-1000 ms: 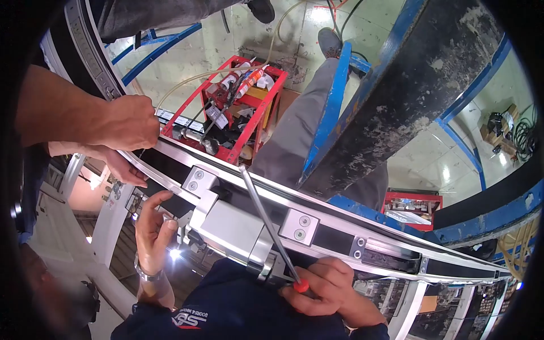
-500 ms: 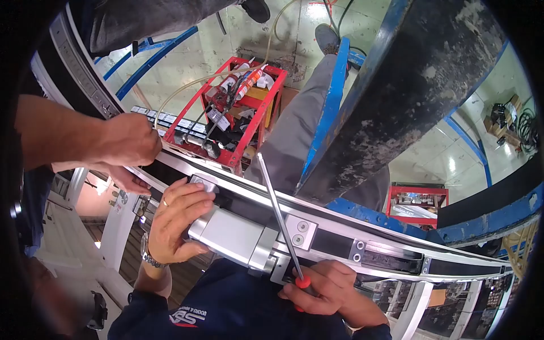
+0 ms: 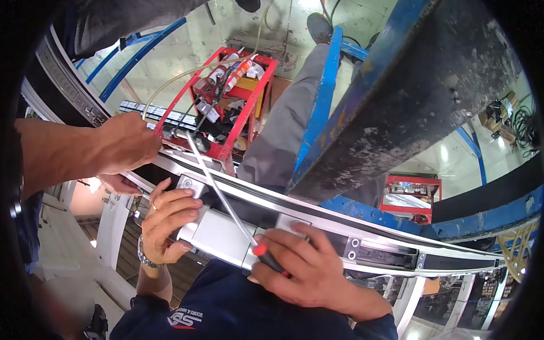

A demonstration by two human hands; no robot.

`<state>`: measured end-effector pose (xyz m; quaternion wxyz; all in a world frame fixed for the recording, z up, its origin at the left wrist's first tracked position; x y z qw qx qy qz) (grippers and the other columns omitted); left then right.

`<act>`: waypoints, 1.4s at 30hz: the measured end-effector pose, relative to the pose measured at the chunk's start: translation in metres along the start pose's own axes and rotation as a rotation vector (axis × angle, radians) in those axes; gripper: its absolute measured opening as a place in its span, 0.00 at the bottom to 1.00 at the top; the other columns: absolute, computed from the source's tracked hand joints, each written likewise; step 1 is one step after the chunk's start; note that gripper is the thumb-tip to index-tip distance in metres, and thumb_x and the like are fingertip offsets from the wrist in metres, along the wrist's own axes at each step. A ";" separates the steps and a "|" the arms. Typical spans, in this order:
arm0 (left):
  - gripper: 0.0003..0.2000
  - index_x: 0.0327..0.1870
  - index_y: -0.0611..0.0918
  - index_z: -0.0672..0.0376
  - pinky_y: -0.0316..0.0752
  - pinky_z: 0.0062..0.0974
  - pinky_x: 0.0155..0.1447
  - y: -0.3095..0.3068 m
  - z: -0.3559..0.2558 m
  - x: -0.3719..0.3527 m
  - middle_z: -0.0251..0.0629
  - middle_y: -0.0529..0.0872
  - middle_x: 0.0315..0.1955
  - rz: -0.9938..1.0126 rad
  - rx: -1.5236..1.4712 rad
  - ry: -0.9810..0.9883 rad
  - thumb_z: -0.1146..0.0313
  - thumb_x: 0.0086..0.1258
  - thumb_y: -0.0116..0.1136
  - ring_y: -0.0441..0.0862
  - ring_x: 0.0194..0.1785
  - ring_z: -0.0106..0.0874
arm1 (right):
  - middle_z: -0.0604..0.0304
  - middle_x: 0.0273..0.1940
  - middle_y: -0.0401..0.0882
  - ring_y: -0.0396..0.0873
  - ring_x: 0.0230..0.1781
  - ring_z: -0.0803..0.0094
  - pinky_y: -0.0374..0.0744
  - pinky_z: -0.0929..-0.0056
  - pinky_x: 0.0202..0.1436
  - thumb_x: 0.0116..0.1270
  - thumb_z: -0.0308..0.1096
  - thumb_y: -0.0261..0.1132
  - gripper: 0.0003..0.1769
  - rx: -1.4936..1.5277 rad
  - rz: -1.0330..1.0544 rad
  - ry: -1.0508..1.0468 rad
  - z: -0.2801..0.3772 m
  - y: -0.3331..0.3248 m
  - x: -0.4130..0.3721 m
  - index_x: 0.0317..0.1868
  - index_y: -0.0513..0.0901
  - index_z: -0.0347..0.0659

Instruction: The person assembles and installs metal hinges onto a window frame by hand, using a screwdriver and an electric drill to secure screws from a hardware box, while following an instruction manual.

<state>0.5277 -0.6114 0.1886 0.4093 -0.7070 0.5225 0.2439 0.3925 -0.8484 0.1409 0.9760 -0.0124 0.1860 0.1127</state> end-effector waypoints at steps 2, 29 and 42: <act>0.25 0.48 0.88 0.59 0.59 0.52 0.75 0.002 0.000 -0.001 0.40 0.90 0.49 -0.020 0.001 0.002 0.43 0.66 0.63 0.82 0.61 0.41 | 0.59 0.48 0.84 0.82 0.52 0.62 0.77 0.56 0.61 0.54 0.43 0.77 0.17 0.053 0.081 0.035 0.003 -0.001 0.001 0.41 0.83 0.52; 0.13 0.43 0.80 0.64 0.78 0.30 0.39 0.027 0.053 -0.081 0.46 0.87 0.31 -0.387 -0.456 -0.082 0.66 0.65 0.66 0.84 0.34 0.35 | 0.69 0.39 0.73 0.73 0.34 0.72 0.77 0.63 0.49 0.42 0.57 0.83 0.27 -0.253 -0.203 -0.123 0.009 0.018 -0.081 0.37 0.78 0.64; 0.18 0.50 0.87 0.61 0.78 0.36 0.48 0.010 0.042 -0.078 0.41 0.86 0.49 -0.595 0.732 0.845 0.76 0.55 0.70 0.85 0.49 0.36 | 0.65 0.36 0.76 0.74 0.34 0.65 0.65 0.64 0.43 0.46 0.26 0.81 0.24 -0.732 -0.516 -0.295 0.009 0.053 -0.107 0.46 0.86 0.50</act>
Point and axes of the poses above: each hand's wrist, its own x-axis towards the middle knuckle, its own y-axis out of the palm, z = x × y, the point moved 3 cm from there along x, towards the middle knuckle
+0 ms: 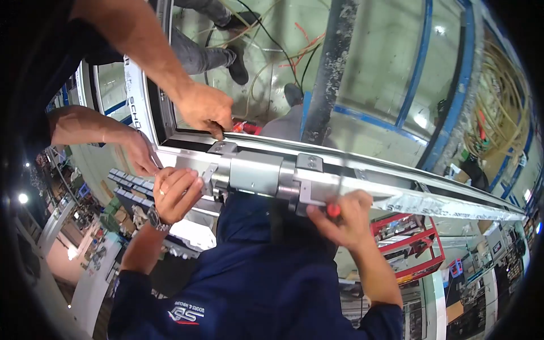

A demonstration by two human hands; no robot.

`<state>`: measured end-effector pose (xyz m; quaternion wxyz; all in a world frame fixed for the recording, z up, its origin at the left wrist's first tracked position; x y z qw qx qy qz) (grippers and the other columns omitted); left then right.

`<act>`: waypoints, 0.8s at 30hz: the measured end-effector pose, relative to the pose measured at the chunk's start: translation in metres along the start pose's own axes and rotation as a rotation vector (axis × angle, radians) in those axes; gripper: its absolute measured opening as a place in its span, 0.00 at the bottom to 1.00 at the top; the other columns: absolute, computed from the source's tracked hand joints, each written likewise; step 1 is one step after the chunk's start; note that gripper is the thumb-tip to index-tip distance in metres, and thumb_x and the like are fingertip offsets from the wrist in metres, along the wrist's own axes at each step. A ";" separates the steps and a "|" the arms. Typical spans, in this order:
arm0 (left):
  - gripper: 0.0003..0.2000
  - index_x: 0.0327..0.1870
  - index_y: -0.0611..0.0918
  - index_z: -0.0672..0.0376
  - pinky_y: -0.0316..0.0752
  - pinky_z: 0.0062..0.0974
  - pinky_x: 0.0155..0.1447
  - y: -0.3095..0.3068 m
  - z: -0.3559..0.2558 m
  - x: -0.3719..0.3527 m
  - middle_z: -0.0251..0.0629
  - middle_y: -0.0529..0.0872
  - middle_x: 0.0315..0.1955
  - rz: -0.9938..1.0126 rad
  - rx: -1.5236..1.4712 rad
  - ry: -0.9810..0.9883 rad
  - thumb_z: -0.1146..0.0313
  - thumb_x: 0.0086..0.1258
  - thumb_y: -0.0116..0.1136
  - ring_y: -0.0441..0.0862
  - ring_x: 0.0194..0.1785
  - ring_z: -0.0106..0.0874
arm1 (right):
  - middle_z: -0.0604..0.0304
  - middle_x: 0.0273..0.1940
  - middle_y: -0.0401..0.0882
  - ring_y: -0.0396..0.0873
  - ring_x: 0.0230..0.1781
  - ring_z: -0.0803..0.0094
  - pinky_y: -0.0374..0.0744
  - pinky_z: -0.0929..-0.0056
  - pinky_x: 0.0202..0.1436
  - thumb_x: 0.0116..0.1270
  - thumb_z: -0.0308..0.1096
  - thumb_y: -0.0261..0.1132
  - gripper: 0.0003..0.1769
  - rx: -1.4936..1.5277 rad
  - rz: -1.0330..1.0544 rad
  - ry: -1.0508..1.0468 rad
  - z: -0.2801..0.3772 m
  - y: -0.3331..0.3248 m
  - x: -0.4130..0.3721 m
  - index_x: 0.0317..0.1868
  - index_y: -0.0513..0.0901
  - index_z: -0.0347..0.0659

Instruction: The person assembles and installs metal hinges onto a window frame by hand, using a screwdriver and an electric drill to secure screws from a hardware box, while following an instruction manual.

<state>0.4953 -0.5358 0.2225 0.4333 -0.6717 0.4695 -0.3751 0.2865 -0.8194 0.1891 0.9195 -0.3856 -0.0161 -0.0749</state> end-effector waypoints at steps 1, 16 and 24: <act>0.19 0.51 0.87 0.61 0.78 0.36 0.50 0.000 0.001 -0.003 0.41 0.87 0.50 0.000 0.017 0.005 0.75 0.56 0.70 0.85 0.51 0.35 | 0.64 0.35 0.79 0.73 0.30 0.68 0.63 0.65 0.41 0.46 0.25 0.80 0.23 -0.025 -0.057 -0.203 0.003 -0.003 0.016 0.45 0.86 0.46; 0.12 0.49 0.86 0.64 0.78 0.29 0.48 0.037 0.043 0.016 0.44 0.89 0.38 -0.028 -0.654 -0.494 0.66 0.79 0.53 0.86 0.40 0.31 | 0.54 0.53 0.79 0.78 0.46 0.60 0.69 0.61 0.56 0.51 0.46 0.81 0.30 -0.001 -0.346 0.029 0.019 0.007 0.017 0.55 0.85 0.44; 0.22 0.60 0.80 0.59 0.77 0.32 0.58 0.014 -0.002 0.023 0.44 0.87 0.48 -0.324 -0.415 -0.183 0.61 0.69 0.66 0.85 0.52 0.37 | 0.52 0.52 0.80 0.79 0.50 0.57 0.70 0.61 0.59 0.51 0.47 0.81 0.34 -0.015 -0.242 0.042 0.026 0.007 0.030 0.57 0.83 0.43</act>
Point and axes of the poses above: each hand's wrist, its own x-axis towards the middle knuckle, its own y-axis out of the palm, z = x × y, the point moved 3 cm from there along x, towards the middle knuckle
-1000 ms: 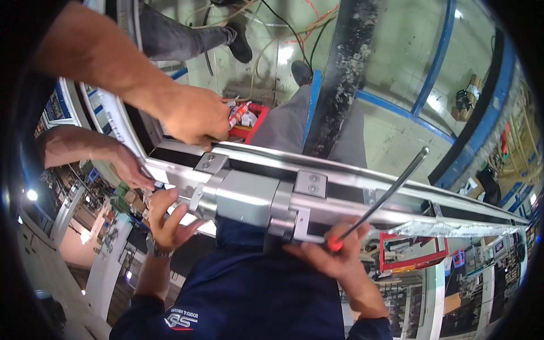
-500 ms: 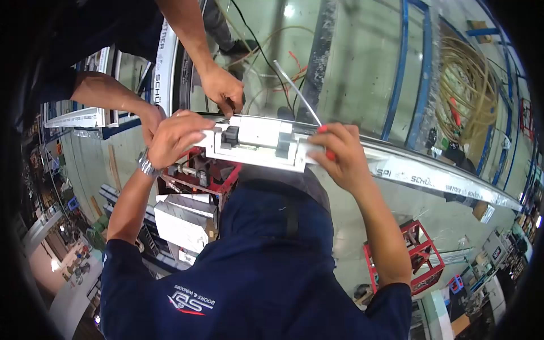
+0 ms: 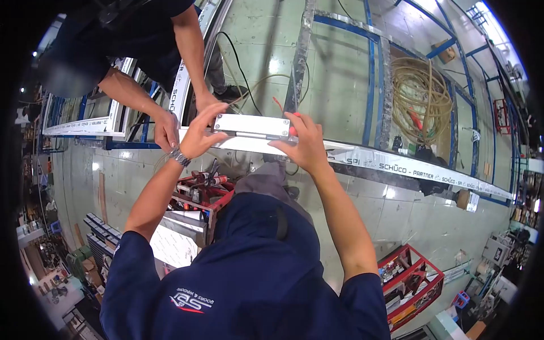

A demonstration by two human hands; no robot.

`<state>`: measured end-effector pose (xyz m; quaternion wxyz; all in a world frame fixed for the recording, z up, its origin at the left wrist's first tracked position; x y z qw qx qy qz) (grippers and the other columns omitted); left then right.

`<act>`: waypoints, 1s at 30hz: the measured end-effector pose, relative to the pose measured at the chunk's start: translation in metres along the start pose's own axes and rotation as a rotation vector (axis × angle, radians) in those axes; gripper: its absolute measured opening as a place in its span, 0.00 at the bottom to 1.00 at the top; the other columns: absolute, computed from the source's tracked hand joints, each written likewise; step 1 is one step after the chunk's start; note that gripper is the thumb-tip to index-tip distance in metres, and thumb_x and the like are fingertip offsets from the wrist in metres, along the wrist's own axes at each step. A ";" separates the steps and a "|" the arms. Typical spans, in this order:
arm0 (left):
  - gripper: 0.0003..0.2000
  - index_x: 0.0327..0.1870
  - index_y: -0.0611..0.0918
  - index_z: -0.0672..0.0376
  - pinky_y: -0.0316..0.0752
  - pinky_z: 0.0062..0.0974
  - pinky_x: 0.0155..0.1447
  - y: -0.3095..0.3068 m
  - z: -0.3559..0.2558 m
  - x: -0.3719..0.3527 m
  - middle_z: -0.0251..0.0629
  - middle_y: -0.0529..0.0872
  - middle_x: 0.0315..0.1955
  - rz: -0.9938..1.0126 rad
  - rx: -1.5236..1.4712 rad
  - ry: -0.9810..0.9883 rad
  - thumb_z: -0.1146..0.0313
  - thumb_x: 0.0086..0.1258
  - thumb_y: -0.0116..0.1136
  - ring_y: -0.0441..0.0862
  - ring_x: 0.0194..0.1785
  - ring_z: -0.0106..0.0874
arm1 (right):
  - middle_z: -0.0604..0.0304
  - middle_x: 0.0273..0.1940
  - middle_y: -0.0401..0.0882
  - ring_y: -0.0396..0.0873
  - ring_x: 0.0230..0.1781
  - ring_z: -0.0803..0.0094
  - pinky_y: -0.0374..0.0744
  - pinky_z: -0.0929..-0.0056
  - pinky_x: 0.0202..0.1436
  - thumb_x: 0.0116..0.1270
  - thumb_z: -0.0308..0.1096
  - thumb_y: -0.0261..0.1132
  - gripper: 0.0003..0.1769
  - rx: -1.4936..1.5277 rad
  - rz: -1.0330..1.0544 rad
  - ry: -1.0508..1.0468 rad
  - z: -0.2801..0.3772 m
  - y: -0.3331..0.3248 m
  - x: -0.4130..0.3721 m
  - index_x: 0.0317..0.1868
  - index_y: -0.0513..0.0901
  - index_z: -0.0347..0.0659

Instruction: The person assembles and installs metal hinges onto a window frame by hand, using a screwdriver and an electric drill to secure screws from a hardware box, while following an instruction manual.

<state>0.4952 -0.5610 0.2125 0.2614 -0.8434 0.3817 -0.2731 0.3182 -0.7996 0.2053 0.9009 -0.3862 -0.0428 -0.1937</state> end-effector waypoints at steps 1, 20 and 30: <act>0.22 0.60 0.80 0.60 0.77 0.31 0.57 0.005 0.005 0.002 0.44 0.86 0.50 0.098 -0.029 -0.074 0.61 0.68 0.67 0.85 0.52 0.36 | 0.52 0.51 0.81 0.79 0.50 0.58 0.70 0.60 0.59 0.51 0.47 0.81 0.33 0.022 -0.022 -0.010 0.000 0.001 0.003 0.56 0.83 0.43; 0.25 0.56 0.80 0.62 0.76 0.39 0.59 0.000 -0.012 -0.002 0.46 0.86 0.45 0.010 0.064 0.069 0.58 0.63 0.72 0.84 0.50 0.44 | 0.54 0.48 0.80 0.78 0.42 0.55 0.78 0.61 0.46 0.48 0.40 0.83 0.30 -0.041 0.115 -0.182 0.005 -0.011 0.013 0.52 0.82 0.45; 0.21 0.52 0.81 0.67 0.78 0.35 0.45 0.016 0.040 0.043 0.53 0.87 0.38 0.352 -0.120 -0.371 0.57 0.70 0.67 0.86 0.39 0.47 | 0.53 0.37 0.81 0.76 0.34 0.64 0.78 0.69 0.43 0.58 0.43 0.79 0.27 0.233 0.387 0.425 -0.043 0.014 0.046 0.53 0.83 0.37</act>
Point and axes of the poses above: each hand's wrist, its own x-axis towards the middle knuckle, its own y-axis out of the palm, z = x × y, the point moved 3 cm from there along x, towards the middle knuckle
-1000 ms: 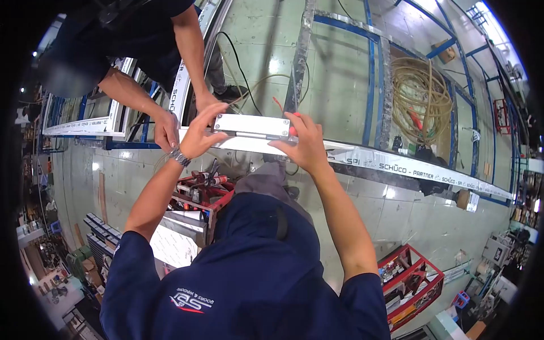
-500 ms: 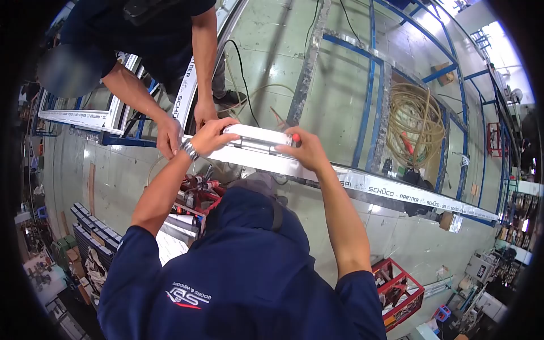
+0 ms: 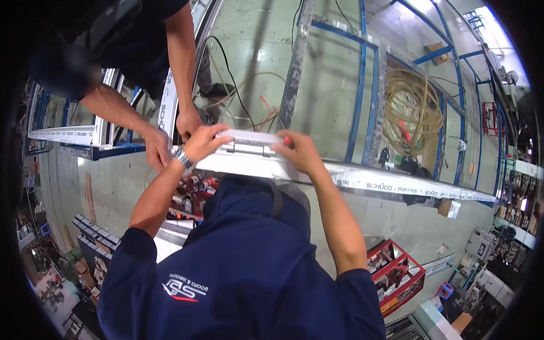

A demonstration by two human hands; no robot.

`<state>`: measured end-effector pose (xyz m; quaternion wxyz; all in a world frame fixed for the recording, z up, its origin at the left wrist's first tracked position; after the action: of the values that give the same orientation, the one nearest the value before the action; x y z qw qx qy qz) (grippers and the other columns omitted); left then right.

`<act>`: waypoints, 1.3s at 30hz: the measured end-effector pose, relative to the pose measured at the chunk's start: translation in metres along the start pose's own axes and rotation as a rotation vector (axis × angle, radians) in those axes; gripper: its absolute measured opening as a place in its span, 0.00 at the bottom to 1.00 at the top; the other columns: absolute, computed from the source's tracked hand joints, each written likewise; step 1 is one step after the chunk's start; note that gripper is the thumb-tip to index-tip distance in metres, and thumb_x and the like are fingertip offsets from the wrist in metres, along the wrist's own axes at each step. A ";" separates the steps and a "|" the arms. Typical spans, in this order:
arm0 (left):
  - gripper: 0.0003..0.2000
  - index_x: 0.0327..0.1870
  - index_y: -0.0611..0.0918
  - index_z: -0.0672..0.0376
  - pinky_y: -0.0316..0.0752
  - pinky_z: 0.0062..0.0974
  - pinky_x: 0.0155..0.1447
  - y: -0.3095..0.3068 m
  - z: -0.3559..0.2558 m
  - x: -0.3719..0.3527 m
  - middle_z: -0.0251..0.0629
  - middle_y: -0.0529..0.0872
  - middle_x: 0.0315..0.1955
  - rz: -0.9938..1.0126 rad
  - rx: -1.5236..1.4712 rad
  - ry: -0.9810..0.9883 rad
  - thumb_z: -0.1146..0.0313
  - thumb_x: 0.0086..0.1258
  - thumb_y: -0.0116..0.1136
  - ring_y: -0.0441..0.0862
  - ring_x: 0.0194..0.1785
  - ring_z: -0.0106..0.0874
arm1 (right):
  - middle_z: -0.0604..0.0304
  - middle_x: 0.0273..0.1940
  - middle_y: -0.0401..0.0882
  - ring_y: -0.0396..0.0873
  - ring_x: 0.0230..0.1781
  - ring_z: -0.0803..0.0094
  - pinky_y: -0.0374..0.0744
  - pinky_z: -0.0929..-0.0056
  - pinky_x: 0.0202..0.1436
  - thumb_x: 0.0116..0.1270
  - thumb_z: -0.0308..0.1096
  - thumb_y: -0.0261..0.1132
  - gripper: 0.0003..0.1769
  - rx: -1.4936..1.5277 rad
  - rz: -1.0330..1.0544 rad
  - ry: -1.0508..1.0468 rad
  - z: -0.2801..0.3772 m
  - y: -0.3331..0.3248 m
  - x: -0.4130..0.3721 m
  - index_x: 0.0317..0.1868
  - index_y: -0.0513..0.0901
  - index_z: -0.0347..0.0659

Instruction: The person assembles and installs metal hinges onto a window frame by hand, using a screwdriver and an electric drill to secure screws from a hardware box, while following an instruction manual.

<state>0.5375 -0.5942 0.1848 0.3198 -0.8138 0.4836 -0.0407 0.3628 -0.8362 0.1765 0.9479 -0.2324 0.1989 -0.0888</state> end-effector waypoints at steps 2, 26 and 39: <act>0.22 0.53 0.81 0.67 0.78 0.34 0.46 -0.001 -0.007 -0.007 0.54 0.87 0.40 -0.022 -0.098 0.085 0.57 0.69 0.67 0.86 0.40 0.47 | 0.53 0.41 0.82 0.78 0.37 0.59 0.79 0.65 0.45 0.57 0.42 0.79 0.28 0.004 -0.042 -0.120 0.003 -0.001 -0.007 0.55 0.83 0.40; 0.22 0.54 0.80 0.68 0.77 0.33 0.54 0.001 -0.003 -0.011 0.51 0.85 0.47 -0.016 -0.100 0.080 0.58 0.68 0.67 0.84 0.48 0.45 | 0.53 0.37 0.82 0.80 0.36 0.63 0.79 0.67 0.43 0.60 0.41 0.78 0.25 -0.122 -0.070 -0.223 0.023 -0.004 -0.013 0.54 0.84 0.39; 0.24 0.53 0.81 0.65 0.76 0.36 0.51 -0.003 -0.019 -0.030 0.48 0.84 0.44 -0.114 0.093 0.261 0.58 0.62 0.72 0.83 0.46 0.42 | 0.51 0.46 0.83 0.83 0.42 0.60 0.82 0.66 0.47 0.52 0.37 0.82 0.30 -0.108 -0.045 -0.294 0.030 -0.010 -0.027 0.55 0.83 0.38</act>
<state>0.5168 -0.5780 0.2085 0.2886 -0.8119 0.4718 -0.1867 0.3505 -0.8260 0.2151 0.9507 -0.2979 0.0570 -0.0643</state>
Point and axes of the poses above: each hand's wrist, its own x-axis towards the middle knuckle, its own y-axis out of the palm, z = x × y, the point moved 3 cm from there along x, towards the middle knuckle
